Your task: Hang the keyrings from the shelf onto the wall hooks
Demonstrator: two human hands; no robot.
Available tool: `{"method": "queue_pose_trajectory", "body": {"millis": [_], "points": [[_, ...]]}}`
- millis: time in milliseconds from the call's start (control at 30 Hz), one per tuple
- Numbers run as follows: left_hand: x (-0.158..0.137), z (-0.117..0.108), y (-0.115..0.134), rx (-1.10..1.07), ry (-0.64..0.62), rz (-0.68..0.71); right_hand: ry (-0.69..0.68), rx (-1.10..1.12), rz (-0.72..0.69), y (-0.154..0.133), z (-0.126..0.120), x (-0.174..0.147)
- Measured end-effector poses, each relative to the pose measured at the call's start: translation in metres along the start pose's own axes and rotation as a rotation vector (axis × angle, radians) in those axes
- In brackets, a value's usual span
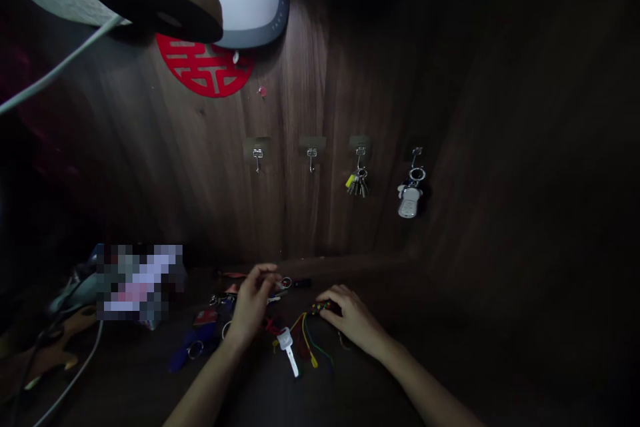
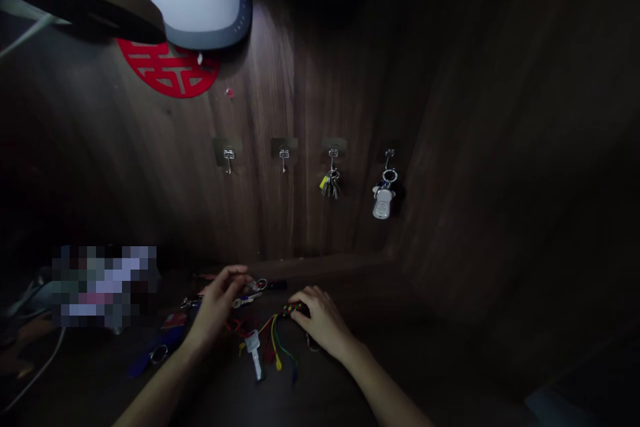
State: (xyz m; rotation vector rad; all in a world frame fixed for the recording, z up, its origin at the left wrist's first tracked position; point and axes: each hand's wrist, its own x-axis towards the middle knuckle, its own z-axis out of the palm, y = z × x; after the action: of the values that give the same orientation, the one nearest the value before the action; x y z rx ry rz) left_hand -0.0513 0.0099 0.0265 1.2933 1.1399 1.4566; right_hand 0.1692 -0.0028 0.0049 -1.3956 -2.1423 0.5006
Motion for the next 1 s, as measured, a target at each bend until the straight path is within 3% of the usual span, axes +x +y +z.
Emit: {"method": "queue_pose_trajectory", "body": {"millis": [233,333,767,1000], "points": [[-0.045,0.011,-0.024,0.735,-0.413,0.385,0.166,0.116,0.057,0.009,0.011,0.012],[-0.050,0.014,-0.022,0.892,-0.481,0.451,0.176,0.041,0.098,0.012,0.009,0.018],[-0.046,0.011,-0.024,0.847,-0.490,0.450,0.259,-0.229,0.170,-0.011,0.038,0.049],[-0.044,0.011,-0.023,0.839,-0.485,0.431,0.364,-0.128,0.000,-0.006,0.041,0.045]]}}
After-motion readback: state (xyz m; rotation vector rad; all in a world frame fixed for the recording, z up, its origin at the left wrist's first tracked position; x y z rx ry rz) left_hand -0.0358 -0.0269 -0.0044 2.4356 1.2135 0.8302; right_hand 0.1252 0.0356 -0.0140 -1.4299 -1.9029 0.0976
